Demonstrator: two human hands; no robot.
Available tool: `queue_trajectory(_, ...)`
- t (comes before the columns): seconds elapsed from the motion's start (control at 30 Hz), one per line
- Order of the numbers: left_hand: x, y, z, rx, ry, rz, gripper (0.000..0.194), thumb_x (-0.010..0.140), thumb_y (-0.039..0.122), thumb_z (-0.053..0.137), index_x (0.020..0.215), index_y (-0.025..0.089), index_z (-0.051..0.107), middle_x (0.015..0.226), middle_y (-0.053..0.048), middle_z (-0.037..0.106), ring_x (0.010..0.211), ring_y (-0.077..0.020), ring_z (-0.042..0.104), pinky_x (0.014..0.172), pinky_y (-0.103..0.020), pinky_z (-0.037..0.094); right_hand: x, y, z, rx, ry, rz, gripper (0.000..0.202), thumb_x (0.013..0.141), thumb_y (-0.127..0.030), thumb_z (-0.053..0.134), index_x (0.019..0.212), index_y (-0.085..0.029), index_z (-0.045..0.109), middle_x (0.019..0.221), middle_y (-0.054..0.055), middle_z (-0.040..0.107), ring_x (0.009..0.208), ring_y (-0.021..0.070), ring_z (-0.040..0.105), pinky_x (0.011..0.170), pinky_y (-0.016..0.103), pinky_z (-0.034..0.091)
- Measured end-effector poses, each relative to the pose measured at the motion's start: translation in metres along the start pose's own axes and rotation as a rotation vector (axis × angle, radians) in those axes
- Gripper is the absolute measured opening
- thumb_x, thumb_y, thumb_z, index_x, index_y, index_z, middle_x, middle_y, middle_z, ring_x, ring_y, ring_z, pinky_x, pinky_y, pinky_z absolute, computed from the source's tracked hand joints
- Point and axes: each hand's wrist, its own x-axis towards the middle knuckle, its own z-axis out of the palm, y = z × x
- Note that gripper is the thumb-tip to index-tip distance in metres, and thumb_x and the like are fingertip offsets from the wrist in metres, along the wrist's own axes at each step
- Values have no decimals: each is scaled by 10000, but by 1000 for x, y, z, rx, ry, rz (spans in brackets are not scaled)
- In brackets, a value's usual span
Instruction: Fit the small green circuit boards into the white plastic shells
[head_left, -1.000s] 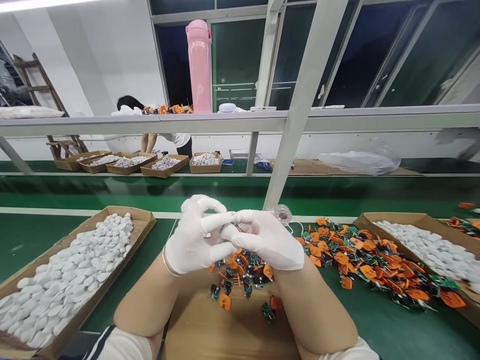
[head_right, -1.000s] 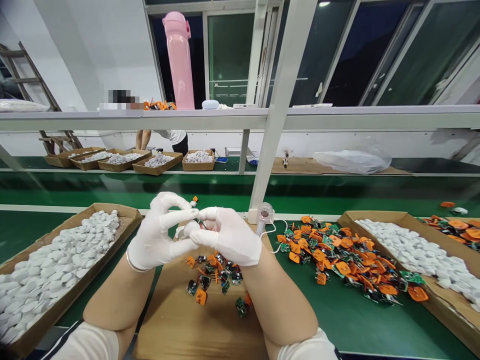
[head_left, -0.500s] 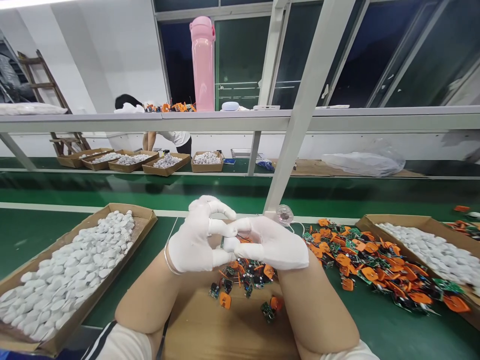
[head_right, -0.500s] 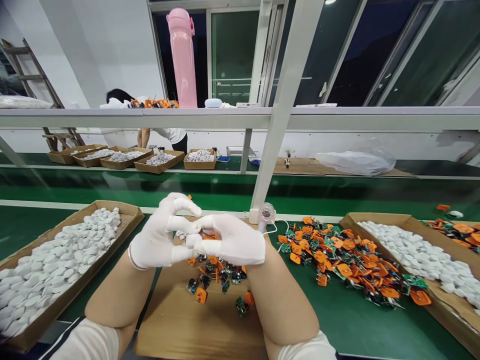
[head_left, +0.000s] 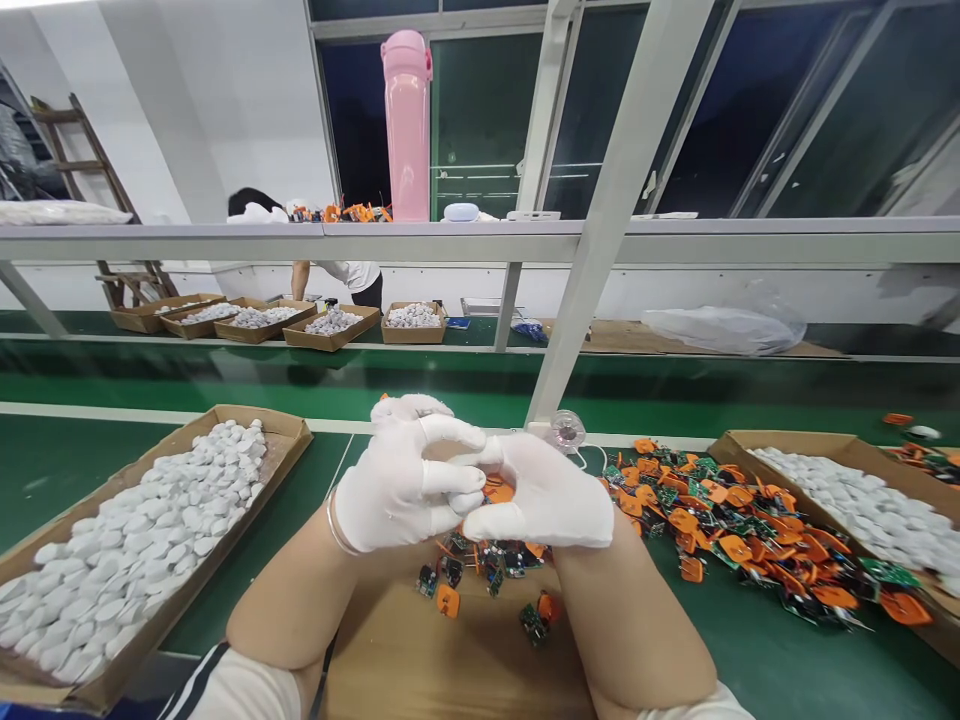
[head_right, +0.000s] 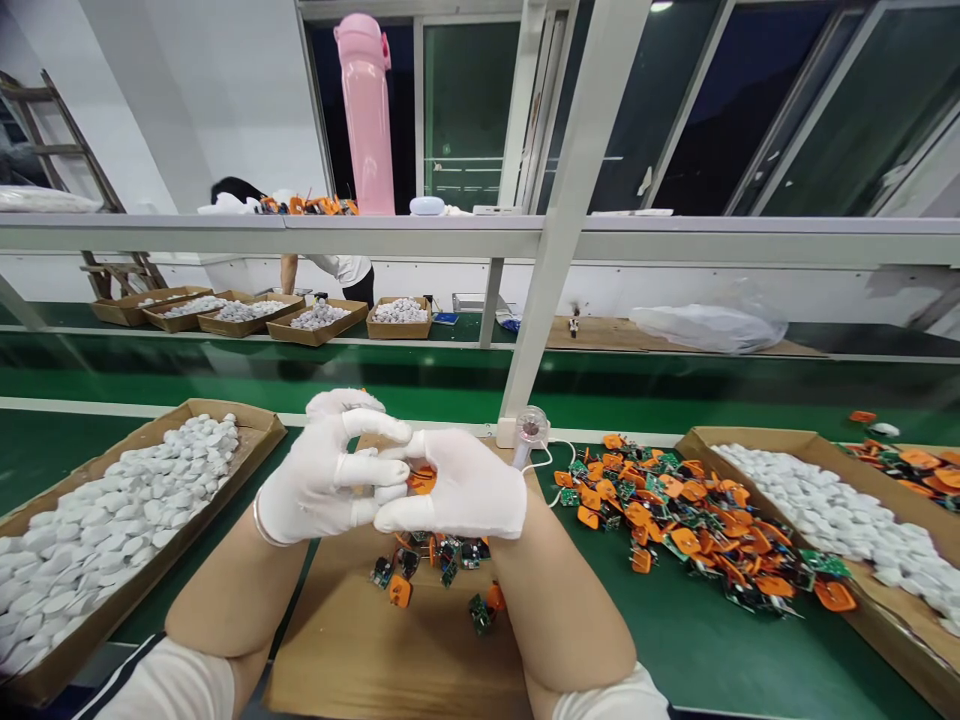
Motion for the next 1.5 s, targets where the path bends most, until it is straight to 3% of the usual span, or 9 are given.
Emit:
queue_trajectory(0.13, 0, 1, 2, 9, 11, 5, 197, 787, 431, 722, 700, 258, 680, 927, -34, 692, 950, -214, 533, 856, -389, 402, 2, -3, 9, 19, 128, 34, 352, 760, -360, 698, 612, -182, 432, 659, -37, 458, 652, 118, 407, 627, 267, 375)
queue_trajectory(0.33, 2, 2, 1, -31, 11, -10, 222, 809, 425, 695, 689, 240, 660, 952, -37, 681, 927, -210, 544, 843, -390, 394, 2, -7, 10, 1, 97, 83, 364, 684, -315, 736, 582, -187, 411, 604, -59, 375, 618, 107, 333, 574, 255, 331)
queue_trajectory(0.47, 2, 4, 2, -81, 20, -63, 201, 812, 434, 694, 777, 241, 652, 998, -52, 683, 937, -218, 568, 835, -399, 407, 2, -6, 9, -69, 151, 111, 327, 680, -231, 698, 558, -187, 398, 598, -55, 373, 612, 103, 341, 557, 245, 323)
queue_trajectory(0.7, 0, 5, 2, -156, 104, -136, 127, 799, 286, 705, 804, 235, 589, 1000, -43, 666, 912, -201, 576, 831, -404, 448, 1, -10, 12, 192, 244, 41, 245, 725, -344, 748, 666, -162, 595, 715, 6, 547, 731, 154, 496, 734, 310, 445)
queue_trajectory(0.87, 2, 2, 1, -354, 190, -92, 259, 815, 373, 718, 992, 248, 576, 1011, -59, 636, 899, -200, 579, 789, -397, 495, 1, 2, 11, 524, 262, -56, 385, 699, -514, 780, 781, -164, 641, 791, 32, 600, 733, 158, 538, 703, 311, 460)
queue_trajectory(1.03, 3, 3, 1, -416, 180, -40, 346, 888, 370, 599, 1214, 278, 531, 1042, -72, 626, 924, -211, 599, 798, -412, 499, 5, 10, 18, 894, 189, -51, 339, 651, -367, 844, 783, -166, 606, 723, 7, 593, 640, 132, 548, 596, 272, 446)
queue_trajectory(1.2, 3, 4, 4, -367, 256, -7, 404, 868, 464, 604, 1221, 280, 538, 996, -67, 647, 844, -204, 609, 767, -411, 492, 12, 7, 27, 958, 92, -78, 312, 632, -347, 844, 705, -152, 611, 649, 19, 599, 614, 145, 560, 559, 268, 432)
queue_trajectory(1.33, 3, -1, 3, -370, 240, 3, 327, 845, 471, 663, 1102, 284, 583, 903, -41, 675, 781, -192, 598, 763, -417, 486, 14, 10, 30, 974, 175, -28, 347, 552, -323, 885, 678, -150, 611, 652, 21, 605, 638, 155, 569, 609, 291, 471)
queue_trajectory(1.5, 6, -6, 1, -368, 222, -12, 313, 859, 392, 664, 1143, 294, 577, 911, -38, 688, 775, -181, 596, 750, -405, 487, 16, 13, 30, 981, 237, -66, 370, 574, -342, 881, 723, -164, 593, 640, -4, 588, 578, 131, 534, 574, 281, 449)
